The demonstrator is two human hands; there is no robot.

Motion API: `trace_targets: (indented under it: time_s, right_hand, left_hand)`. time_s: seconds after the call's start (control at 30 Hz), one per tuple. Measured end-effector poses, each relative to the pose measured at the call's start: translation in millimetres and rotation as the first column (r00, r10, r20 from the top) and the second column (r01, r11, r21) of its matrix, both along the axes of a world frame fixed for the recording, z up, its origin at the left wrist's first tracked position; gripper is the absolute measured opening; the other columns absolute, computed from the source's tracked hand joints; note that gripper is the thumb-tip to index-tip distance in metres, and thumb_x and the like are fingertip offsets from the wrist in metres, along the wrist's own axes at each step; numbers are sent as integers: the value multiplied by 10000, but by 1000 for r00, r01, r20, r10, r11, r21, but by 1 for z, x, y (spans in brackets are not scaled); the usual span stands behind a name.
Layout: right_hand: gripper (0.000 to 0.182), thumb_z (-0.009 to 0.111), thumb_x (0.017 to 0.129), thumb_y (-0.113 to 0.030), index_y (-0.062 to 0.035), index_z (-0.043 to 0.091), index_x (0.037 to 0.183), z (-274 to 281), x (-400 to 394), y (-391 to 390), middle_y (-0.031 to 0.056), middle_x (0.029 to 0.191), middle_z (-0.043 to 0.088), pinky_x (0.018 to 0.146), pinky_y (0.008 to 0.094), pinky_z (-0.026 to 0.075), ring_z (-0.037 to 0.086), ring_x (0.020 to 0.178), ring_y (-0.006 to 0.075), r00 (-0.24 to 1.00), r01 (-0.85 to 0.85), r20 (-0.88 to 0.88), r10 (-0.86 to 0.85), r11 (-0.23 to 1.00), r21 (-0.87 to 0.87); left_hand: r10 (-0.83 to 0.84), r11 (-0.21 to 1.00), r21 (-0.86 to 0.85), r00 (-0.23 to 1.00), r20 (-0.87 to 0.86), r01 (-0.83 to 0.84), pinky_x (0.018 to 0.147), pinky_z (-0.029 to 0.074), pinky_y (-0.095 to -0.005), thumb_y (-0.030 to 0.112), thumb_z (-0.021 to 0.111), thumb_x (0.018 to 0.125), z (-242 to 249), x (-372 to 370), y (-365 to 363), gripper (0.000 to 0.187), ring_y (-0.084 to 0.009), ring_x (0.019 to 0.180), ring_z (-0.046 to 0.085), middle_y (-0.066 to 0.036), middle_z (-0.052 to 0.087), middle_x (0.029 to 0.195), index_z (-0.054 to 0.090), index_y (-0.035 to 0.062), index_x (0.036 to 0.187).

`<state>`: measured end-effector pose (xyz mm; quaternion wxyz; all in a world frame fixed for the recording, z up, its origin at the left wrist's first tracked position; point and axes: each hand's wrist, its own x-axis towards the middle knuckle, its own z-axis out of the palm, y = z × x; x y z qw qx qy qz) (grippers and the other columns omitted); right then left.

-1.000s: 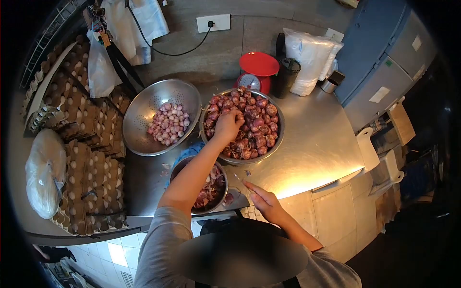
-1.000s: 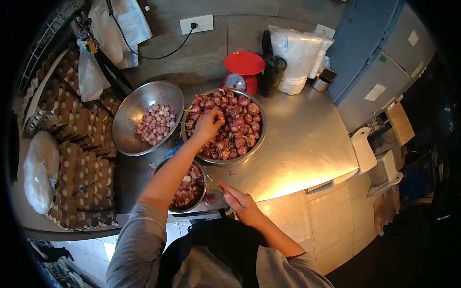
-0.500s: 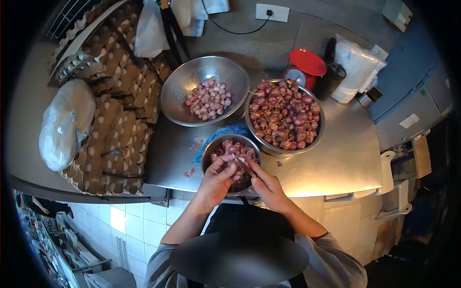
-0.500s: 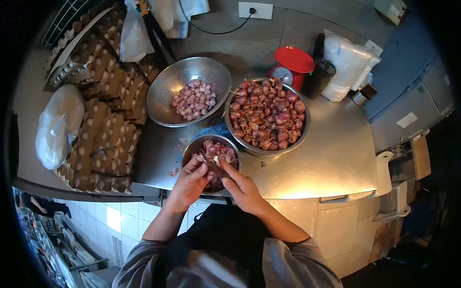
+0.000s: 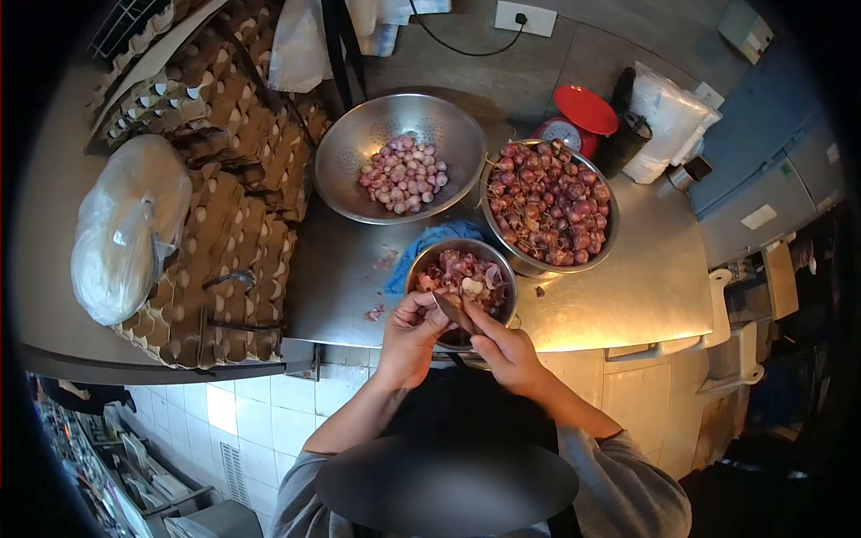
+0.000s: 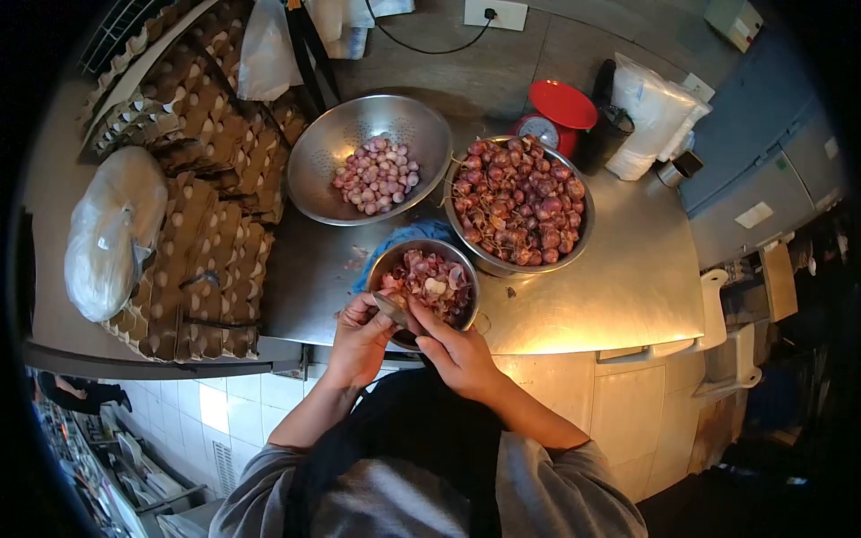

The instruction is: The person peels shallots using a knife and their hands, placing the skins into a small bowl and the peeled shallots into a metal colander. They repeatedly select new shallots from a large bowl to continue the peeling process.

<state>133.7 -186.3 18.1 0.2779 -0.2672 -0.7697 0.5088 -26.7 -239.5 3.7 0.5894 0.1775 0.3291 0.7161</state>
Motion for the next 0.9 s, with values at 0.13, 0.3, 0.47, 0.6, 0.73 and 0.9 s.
trace_targets:
  time_s: [0.13, 0.3, 0.47, 0.6, 0.73, 0.9]
  right_hand:
    - [420, 491, 887, -165, -44, 396, 1278, -15, -9, -2, 135, 1169, 525, 971, 318, 318, 470, 1131, 232, 991, 17, -132, -30, 995, -100]
    - [297, 472, 905, -156, -50, 397, 1172, -25, -19, -10, 56, 882, 526, 763, 254, 396, 504, 840, 139, 967, 4, -233, -107, 915, -404]
    - [197, 448, 918, -140, -84, 364, 1088, -26, -28, -11, -23, 644, 389, 451, 187, 274, 339, 513, 45, 896, -131, -397, -197, 739, -661]
    - [172, 428, 927, -143, -96, 356, 1076, -23, -34, -9, -29, 632, 370, 428, 189, 257, 312, 485, 47, 861, -174, -433, -268, 643, -746]
    - [159, 419, 933, -167, -98, 357, 1062, -31, -47, -12, -23, 614, 360, 414, 187, 249, 308, 470, 51, 872, -37, -399, -285, 774, -632]
    - [160, 417, 936, -200, -116, 358, 1058, -25, -44, -11, -19, 580, 342, 388, 185, 237, 293, 447, 51, 891, -108, -399, -216, 754, -649]
  left_hand:
    - [31, 999, 36, 995, -94, -28, 754, 472, -253, -16, 608, 792, -7, -1, 2, 186, -104, 839, 566, -37, 603, 929, 565, 38, 964]
    - [52, 999, 28, 960, -274, -46, 783, 464, -241, -46, 617, 775, -10, -1, -2, 210, -100, 869, 560, -45, 602, 939, 570, 19, 969]
    - [-14, 999, 31, 942, -335, 26, 839, 431, -250, -23, 598, 796, -15, -4, -1, 267, -102, 908, 547, -51, 597, 986, 551, 17, 1055]
    - [-53, 998, 3, 908, -415, 59, 908, 384, -253, 20, 547, 846, -16, -9, 1, 314, -110, 1010, 505, -54, 557, 1107, 514, 19, 1159]
    - [-26, 1000, -15, 882, -470, 22, 928, 366, -256, 47, 524, 867, -22, -12, 6, 325, -112, 1044, 483, -54, 530, 1157, 492, 18, 1190]
    - [-55, 997, -76, 926, -374, 28, 890, 379, -238, 35, 577, 833, -21, -15, 8, 274, -95, 992, 489, -48, 527, 1093, 555, 21, 1105]
